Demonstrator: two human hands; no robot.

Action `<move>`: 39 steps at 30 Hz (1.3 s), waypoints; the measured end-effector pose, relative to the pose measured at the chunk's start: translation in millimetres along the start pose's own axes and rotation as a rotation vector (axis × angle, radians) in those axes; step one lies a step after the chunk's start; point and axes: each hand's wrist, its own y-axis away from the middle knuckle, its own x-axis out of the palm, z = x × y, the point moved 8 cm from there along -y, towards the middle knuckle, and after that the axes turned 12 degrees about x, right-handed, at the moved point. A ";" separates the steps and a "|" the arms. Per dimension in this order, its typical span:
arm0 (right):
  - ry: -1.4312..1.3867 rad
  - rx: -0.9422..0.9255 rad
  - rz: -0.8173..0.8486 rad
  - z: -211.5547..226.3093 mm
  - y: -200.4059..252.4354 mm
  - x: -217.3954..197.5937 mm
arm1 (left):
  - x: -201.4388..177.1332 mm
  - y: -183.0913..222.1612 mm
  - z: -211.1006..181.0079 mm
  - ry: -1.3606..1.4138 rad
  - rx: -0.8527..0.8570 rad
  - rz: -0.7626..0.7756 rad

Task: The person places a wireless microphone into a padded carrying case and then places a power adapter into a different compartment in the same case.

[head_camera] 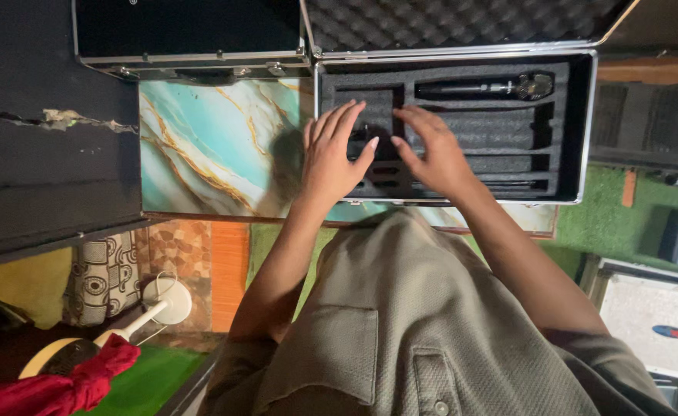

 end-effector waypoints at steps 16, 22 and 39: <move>-0.016 -0.099 -0.286 75.9 55.4 -193.1 | -67.6 -64.0 -137.0 0.167 0.280 -0.169; 0.038 -0.118 -0.373 68.8 60.9 -213.1 | -70.3 -64.2 -136.6 0.074 0.245 -0.170; -0.223 0.098 -0.396 13.4 69.5 -211.3 | -26.9 -53.2 -117.5 0.550 -0.160 -0.195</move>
